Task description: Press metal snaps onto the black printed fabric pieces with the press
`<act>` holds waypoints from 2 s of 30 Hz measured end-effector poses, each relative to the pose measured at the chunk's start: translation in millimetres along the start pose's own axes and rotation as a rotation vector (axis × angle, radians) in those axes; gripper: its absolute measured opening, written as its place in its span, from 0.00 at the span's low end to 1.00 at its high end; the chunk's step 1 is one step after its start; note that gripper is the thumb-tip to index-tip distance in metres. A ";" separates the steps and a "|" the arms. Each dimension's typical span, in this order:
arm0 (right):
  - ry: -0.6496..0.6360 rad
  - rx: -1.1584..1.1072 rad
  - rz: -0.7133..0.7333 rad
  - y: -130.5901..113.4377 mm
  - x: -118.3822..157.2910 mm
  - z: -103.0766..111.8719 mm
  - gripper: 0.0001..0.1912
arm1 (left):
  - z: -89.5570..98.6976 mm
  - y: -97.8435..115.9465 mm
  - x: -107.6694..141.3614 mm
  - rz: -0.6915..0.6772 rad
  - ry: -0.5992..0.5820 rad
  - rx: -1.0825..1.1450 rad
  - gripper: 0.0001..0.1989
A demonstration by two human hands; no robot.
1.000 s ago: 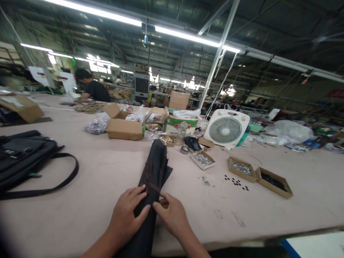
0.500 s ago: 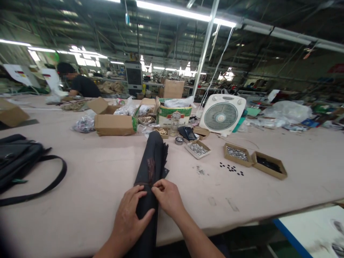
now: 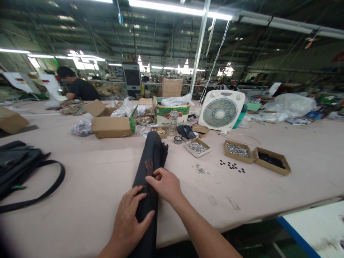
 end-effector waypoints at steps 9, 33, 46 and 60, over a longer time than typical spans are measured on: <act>-0.143 -0.561 -0.040 -9.5 -22.6 -5.9 0.12 | -10.8 -2.3 5.3 -0.068 -0.059 -0.171 0.34; -0.072 0.089 0.279 28.1 25.7 7.5 0.21 | -19.8 -16.2 16.0 0.174 -0.002 0.001 0.35; -0.103 0.131 -0.009 57.1 45.2 3.4 0.14 | 12.2 -86.4 19.1 0.925 0.101 0.771 0.43; -0.137 -0.151 -0.087 37.9 64.8 -61.1 0.45 | 39.1 -126.1 -24.9 0.813 0.242 0.693 0.28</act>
Point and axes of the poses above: each hand's wrist, its own x-axis away from the middle knuckle, its own z-axis out of the back of the hand, y = z × x, the point moved 3 cm from there along -x, towards the middle knuckle, and after that the axes turned 13 degrees about -z, right-handed, at the moved point
